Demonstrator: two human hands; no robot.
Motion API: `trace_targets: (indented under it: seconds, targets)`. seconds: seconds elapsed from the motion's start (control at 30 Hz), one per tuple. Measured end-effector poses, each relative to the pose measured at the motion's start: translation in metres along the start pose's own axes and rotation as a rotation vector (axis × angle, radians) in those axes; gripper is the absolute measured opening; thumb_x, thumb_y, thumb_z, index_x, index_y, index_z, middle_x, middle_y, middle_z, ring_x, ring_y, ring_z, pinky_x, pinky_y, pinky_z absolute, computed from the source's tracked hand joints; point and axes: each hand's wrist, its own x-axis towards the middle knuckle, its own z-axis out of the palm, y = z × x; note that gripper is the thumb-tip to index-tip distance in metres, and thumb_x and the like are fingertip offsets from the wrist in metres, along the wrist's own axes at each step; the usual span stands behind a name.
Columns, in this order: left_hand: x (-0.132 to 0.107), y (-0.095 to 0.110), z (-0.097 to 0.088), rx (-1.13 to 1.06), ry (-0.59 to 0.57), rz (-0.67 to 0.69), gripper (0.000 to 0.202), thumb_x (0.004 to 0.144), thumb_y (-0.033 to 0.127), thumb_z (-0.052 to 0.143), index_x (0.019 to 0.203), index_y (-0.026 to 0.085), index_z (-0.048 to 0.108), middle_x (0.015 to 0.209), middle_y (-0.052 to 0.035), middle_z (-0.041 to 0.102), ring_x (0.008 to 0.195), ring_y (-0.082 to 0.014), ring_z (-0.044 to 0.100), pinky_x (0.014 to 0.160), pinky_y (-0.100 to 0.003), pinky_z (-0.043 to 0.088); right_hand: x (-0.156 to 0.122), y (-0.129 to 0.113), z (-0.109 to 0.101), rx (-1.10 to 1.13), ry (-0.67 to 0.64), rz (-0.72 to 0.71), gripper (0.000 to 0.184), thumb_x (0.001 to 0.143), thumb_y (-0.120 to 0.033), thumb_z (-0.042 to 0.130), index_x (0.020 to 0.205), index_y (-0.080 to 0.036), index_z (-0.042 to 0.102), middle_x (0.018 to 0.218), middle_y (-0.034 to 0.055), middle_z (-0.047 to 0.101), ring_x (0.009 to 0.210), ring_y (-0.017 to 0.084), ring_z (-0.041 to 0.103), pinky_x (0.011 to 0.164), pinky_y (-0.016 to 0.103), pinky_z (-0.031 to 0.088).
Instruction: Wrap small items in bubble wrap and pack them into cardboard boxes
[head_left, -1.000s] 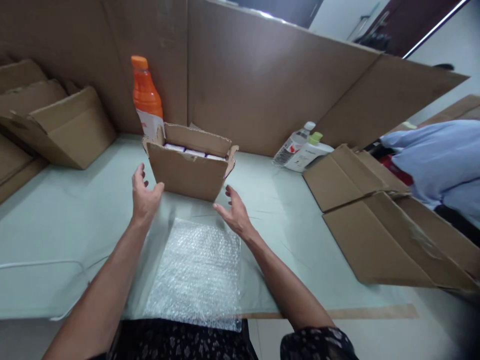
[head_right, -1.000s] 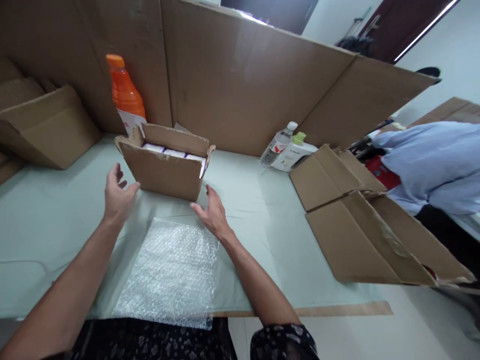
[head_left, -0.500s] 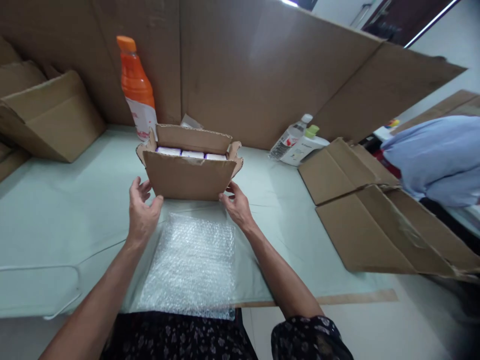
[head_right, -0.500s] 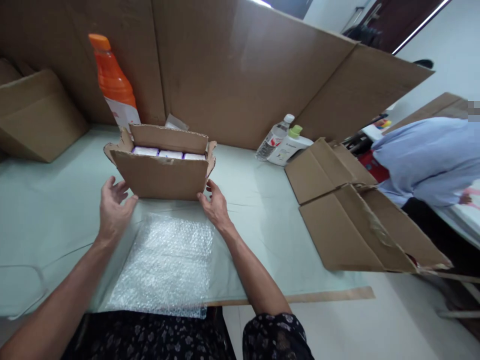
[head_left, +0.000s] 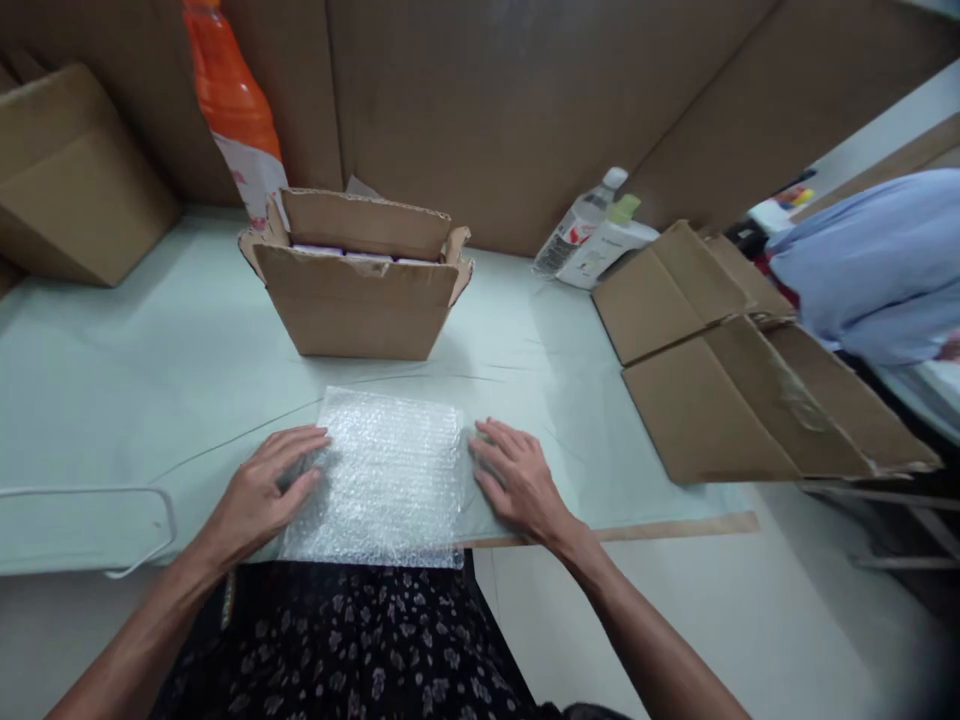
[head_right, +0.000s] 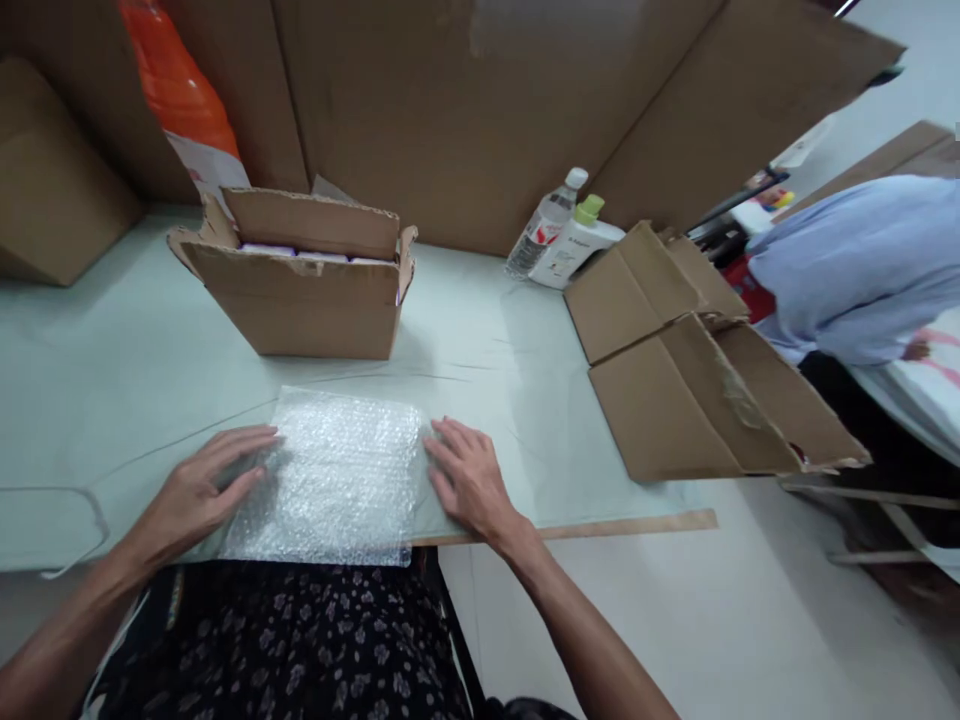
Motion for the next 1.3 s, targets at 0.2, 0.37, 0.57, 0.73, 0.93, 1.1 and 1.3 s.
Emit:
trace_targets:
  seconds: [0.2,0.37,0.57,0.73,0.93,1.1,1.3]
  targets:
    - [-0.023,0.013,-0.012,-0.087,-0.105,0.081,0.041,0.086,0.019,0.058,0.123,0.031,0.070,0.127,-0.0036,0.073,0.126,-0.0247,0.065,0.106,-0.042,0.055,-0.042,-0.048,0.000,0.121,-0.238,-0.227,0.055,0.090,-0.033,0.069,0.142,-0.021,0.055,0.158,0.0167,0.046,0.145,0.034,0.044,0.110,0.055,0.043]
    - [-0.035,0.018,-0.030,-0.054,-0.322,0.087,0.069,0.078,0.017,0.054,0.145,0.034,0.055,0.149,-0.0043,0.059,0.137,-0.0287,0.056,0.110,-0.047,0.051,-0.034,-0.053,0.022,0.312,0.097,-0.138,0.027,0.099,-0.015,0.050,0.118,-0.023,0.068,0.117,0.0091,0.076,0.113,0.025,0.069,0.095,0.045,0.054]
    - [-0.036,0.034,-0.024,-0.094,-0.191,-0.161,0.057,0.085,0.032,0.061,0.142,0.030,0.058,0.138,-0.0077,0.067,0.118,-0.0282,0.069,0.084,-0.034,0.063,-0.011,-0.047,0.004,0.576,0.150,0.223,0.023,0.097,-0.028,0.057,0.116,-0.025,0.070,0.112,0.0067,0.076,0.103,0.022,0.072,0.090,0.036,0.059]
    - [-0.001,0.039,0.003,-0.075,0.006,-0.352,0.038,0.087,0.048,0.056,0.109,0.022,0.073,0.092,-0.0040,0.076,0.075,-0.0201,0.069,0.060,-0.028,0.054,0.021,-0.029,0.011,0.550,0.220,0.311,0.042,0.087,-0.027,0.063,0.128,-0.023,0.062,0.108,0.0057,0.075,0.099,0.022,0.071,0.094,0.037,0.056]
    - [0.027,0.020,0.015,0.156,-0.018,-0.360,0.051,0.085,0.042,0.052,0.128,0.017,0.063,0.075,-0.0004,0.068,0.067,-0.0199,0.061,0.069,-0.033,0.051,0.045,-0.006,0.030,0.282,0.169,0.316,0.047,0.088,-0.025,0.060,0.135,-0.021,0.057,0.102,0.0067,0.073,0.093,0.025,0.067,0.092,0.044,0.052]
    - [0.019,0.018,0.019,0.297,0.049,-0.343,0.054,0.089,0.044,0.051,0.136,0.019,0.057,0.100,-0.0076,0.069,0.083,-0.0241,0.064,0.078,-0.037,0.051,0.036,-0.003,0.035,0.060,0.265,0.260,0.051,0.095,-0.034,0.059,0.143,-0.019,0.050,0.136,0.0159,0.062,0.122,0.033,0.058,0.101,0.050,0.045]
    - [0.022,0.013,0.020,0.473,0.007,-0.268,0.045,0.091,0.050,0.045,0.104,0.014,0.068,0.096,-0.0150,0.066,0.094,-0.0342,0.063,0.087,-0.048,0.051,0.039,0.002,0.042,-0.055,0.162,0.255,0.044,0.098,-0.039,0.057,0.135,-0.015,0.056,0.149,0.0200,0.052,0.134,0.037,0.049,0.106,0.053,0.042]
